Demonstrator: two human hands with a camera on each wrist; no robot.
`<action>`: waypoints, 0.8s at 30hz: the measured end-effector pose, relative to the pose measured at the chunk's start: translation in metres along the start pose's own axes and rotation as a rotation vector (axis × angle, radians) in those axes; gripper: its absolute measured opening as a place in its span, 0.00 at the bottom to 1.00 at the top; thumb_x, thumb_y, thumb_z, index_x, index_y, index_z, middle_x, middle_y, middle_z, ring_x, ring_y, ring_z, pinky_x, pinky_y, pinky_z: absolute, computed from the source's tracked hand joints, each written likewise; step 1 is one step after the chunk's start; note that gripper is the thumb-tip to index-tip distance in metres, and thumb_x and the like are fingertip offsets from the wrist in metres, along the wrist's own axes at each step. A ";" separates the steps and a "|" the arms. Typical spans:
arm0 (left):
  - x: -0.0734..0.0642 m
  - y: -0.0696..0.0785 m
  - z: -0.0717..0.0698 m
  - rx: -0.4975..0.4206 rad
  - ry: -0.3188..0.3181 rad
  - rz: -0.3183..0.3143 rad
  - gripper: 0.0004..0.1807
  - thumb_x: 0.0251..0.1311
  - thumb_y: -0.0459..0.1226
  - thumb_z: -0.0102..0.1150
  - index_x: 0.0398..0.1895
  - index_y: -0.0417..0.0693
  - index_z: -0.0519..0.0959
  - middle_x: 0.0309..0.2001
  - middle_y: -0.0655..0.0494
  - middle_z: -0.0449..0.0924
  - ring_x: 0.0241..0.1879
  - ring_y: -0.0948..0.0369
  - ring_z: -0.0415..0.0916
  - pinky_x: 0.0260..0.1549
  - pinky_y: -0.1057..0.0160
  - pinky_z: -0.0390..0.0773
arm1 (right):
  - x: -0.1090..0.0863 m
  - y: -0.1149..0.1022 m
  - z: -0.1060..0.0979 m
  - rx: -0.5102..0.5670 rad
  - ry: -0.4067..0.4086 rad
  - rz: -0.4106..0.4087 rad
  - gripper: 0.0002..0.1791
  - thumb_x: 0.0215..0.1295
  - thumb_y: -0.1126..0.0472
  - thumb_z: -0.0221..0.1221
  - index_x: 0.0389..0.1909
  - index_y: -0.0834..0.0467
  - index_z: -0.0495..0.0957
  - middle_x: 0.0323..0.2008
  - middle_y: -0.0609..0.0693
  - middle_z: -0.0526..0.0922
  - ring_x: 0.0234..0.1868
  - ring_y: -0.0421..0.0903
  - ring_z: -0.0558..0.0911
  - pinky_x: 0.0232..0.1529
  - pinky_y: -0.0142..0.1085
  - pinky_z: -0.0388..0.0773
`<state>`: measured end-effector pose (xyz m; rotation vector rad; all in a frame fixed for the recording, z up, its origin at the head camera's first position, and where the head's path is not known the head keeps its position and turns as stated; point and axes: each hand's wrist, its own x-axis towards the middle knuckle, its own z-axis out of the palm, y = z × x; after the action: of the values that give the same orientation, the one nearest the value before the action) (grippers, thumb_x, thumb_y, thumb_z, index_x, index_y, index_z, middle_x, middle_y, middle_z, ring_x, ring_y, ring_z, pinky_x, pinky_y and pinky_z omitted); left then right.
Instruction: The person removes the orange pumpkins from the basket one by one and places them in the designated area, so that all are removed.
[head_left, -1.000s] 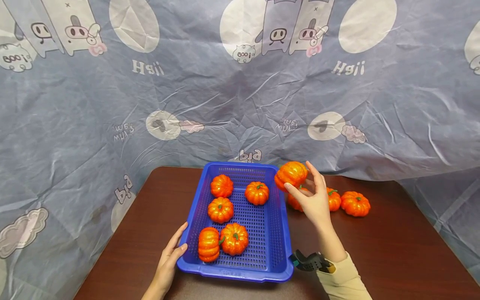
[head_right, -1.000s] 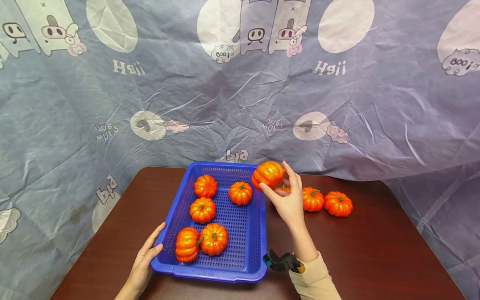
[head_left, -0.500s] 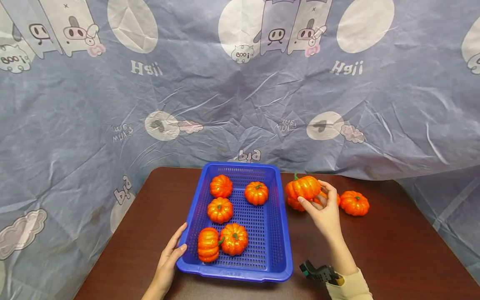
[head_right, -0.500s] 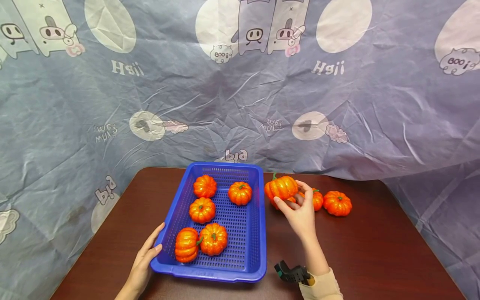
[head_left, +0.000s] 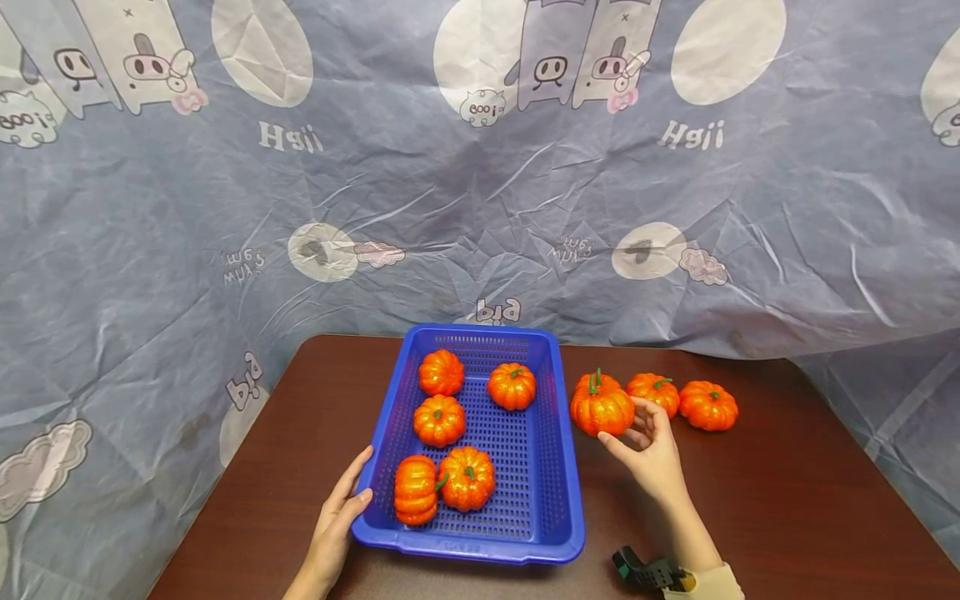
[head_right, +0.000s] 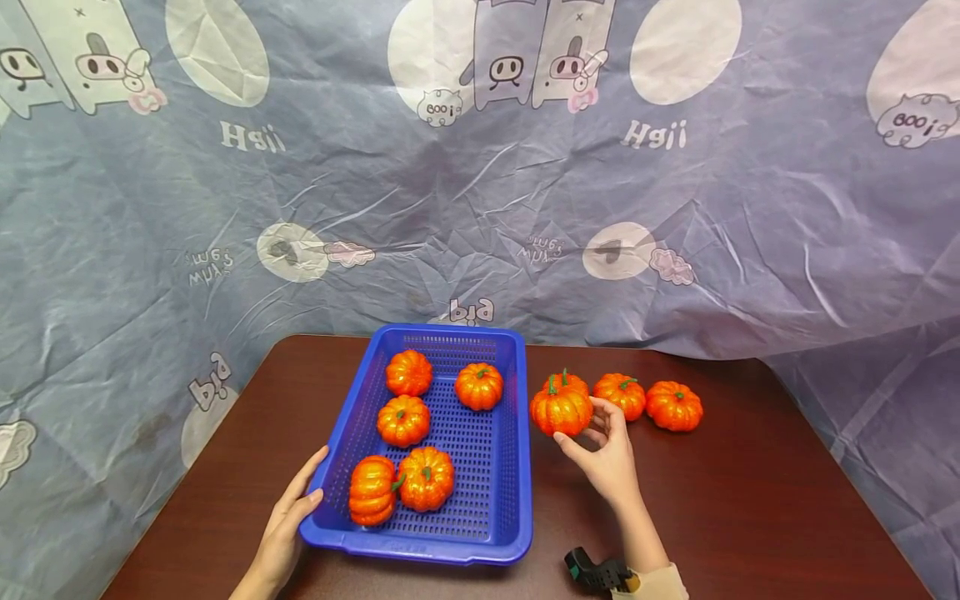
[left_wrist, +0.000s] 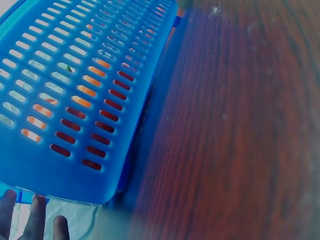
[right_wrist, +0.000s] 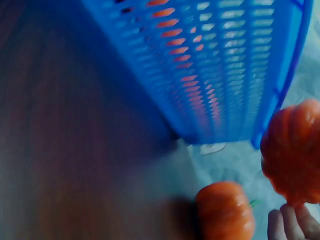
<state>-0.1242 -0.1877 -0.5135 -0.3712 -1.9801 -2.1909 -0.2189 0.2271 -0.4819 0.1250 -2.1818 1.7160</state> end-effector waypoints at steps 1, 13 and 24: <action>0.000 0.000 0.000 -0.002 0.000 0.000 0.27 0.67 0.30 0.41 0.70 0.40 0.57 0.68 0.50 0.60 0.62 0.67 0.62 0.55 0.73 0.64 | -0.001 0.005 -0.001 0.003 -0.017 -0.005 0.40 0.46 0.74 0.68 0.60 0.67 0.58 0.52 0.54 0.69 0.47 0.37 0.71 0.46 0.21 0.71; 0.000 0.001 0.000 0.001 -0.002 -0.006 0.27 0.67 0.30 0.41 0.70 0.41 0.57 0.68 0.48 0.58 0.62 0.67 0.62 0.55 0.73 0.64 | -0.007 0.043 -0.013 -0.084 -0.165 -0.013 0.45 0.47 0.69 0.70 0.66 0.61 0.60 0.60 0.56 0.62 0.50 0.37 0.69 0.46 0.21 0.71; 0.000 0.001 0.000 -0.017 -0.016 0.008 0.27 0.67 0.29 0.40 0.70 0.40 0.56 0.68 0.49 0.58 0.62 0.67 0.62 0.56 0.73 0.64 | -0.013 0.031 -0.018 -0.237 -0.226 -0.004 0.42 0.45 0.66 0.72 0.61 0.65 0.61 0.57 0.61 0.68 0.50 0.47 0.73 0.48 0.41 0.75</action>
<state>-0.1235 -0.1880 -0.5129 -0.3988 -1.9659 -2.2082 -0.2113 0.2504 -0.5110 0.2734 -2.5273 1.4891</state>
